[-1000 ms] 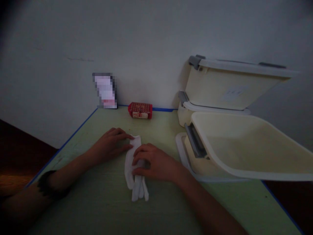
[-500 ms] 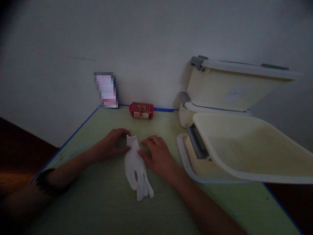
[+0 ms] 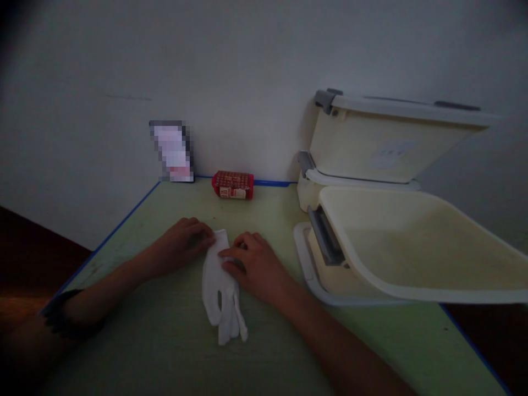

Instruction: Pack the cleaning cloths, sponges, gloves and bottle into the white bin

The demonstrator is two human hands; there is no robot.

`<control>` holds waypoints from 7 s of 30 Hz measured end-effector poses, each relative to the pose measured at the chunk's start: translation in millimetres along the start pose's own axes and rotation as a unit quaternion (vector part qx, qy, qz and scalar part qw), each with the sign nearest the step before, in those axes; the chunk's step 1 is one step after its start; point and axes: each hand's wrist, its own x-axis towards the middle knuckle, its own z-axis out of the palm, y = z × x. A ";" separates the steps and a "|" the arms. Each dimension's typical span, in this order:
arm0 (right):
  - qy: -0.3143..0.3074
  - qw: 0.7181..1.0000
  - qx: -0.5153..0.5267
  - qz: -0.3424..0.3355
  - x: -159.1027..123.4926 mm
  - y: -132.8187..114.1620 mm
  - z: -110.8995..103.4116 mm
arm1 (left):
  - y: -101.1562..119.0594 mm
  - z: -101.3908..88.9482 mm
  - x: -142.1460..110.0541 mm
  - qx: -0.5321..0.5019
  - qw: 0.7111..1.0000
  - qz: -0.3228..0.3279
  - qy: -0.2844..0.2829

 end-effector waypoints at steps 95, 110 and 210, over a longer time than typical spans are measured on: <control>-0.107 0.993 -0.033 -0.042 -3.1 -8.8 -14.6 | 21.9 -22.3 -11.3 -0.065 0.968 0.150 -0.190; -0.039 0.993 0.107 0.011 -3.0 -13.2 1.5 | 15.3 -36.2 -17.5 -0.089 0.974 0.121 -0.170; -0.127 0.942 0.232 0.205 35.1 -40.7 -100.3 | 52.4 -115.5 24.9 -0.149 0.981 0.016 -0.122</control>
